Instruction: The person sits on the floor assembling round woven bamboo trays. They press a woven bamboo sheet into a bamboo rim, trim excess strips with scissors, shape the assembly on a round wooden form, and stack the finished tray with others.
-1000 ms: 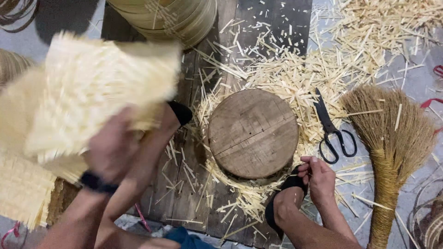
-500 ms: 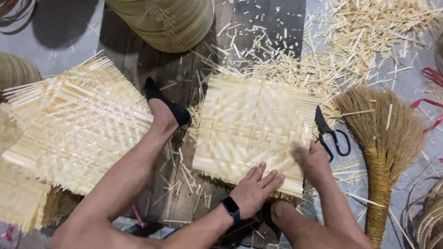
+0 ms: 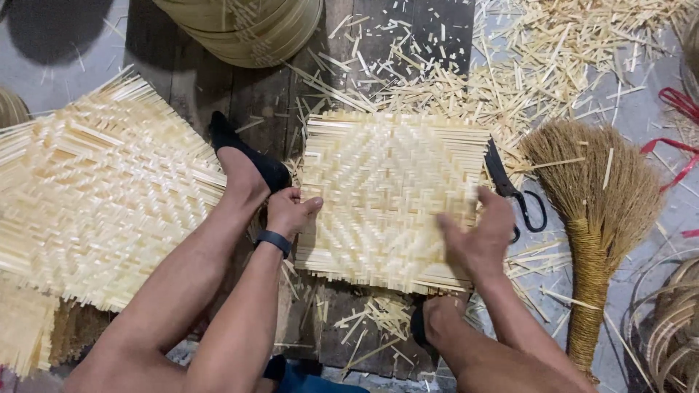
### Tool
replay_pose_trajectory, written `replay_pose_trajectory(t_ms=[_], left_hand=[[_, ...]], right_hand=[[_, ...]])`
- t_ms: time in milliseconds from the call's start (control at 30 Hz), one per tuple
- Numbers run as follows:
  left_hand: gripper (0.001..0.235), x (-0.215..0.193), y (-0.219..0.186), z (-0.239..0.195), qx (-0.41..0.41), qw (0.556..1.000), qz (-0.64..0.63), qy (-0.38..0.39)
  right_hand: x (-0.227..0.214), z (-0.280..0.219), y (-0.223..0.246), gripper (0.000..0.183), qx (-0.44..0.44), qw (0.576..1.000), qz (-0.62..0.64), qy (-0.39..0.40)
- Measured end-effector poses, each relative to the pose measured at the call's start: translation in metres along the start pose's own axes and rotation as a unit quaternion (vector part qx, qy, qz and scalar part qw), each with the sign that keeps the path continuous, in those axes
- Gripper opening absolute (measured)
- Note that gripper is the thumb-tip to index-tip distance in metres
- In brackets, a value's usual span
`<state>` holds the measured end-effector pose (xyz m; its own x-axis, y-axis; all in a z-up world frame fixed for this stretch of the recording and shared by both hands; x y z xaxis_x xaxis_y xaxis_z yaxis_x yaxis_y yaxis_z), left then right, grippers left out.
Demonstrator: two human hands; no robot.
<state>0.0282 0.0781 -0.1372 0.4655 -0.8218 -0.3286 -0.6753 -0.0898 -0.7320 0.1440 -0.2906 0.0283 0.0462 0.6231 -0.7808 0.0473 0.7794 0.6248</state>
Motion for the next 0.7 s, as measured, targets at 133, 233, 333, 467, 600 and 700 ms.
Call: replay_pose_trajectory(t_ms=[133,233,333,467,600,700], left_hand=[[0.032,-0.006,-0.019,-0.018,0.047,0.997,0.031,-0.051],[0.026,-0.013,-0.051,-0.063,0.062,0.987,0.111,-0.103],[0.016,0.017,-0.093,-0.15,0.203,0.973,0.045,-0.097],[0.011,0.083,-0.121,-0.271,0.532,0.827,0.178,0.008],[0.009,0.072,-0.081,-0.224,0.499,0.855,0.133,-0.052],[0.014,-0.005,-0.078,-0.142,0.178,0.977,-0.035,-0.112]], right_hand=[[0.037,-0.03,0.078,0.059,-0.345,0.919,-0.162,0.099],[0.053,-0.056,0.086,0.059,-0.461,0.852,-0.207,0.141],[0.054,-0.055,0.082,0.057,-0.477,0.851,-0.19,0.109],[0.064,-0.062,0.079,0.057,-0.451,0.85,-0.231,0.145],[0.071,-0.051,0.071,0.057,-0.395,0.849,-0.291,0.195],[0.077,-0.059,0.048,0.057,-0.347,0.848,-0.324,0.234]])
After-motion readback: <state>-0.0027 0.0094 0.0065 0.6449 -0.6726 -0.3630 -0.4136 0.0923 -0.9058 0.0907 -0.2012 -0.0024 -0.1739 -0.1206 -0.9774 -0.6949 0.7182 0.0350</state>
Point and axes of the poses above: each hand's wrist, its own z-axis towards the middle knuckle, its own x-axis out of the palm, y = z × x, the point moved 7 cm from there along z, towards the middle knuckle, and after that the axes turned 7 degrees about -y, right-handed, at the moved point
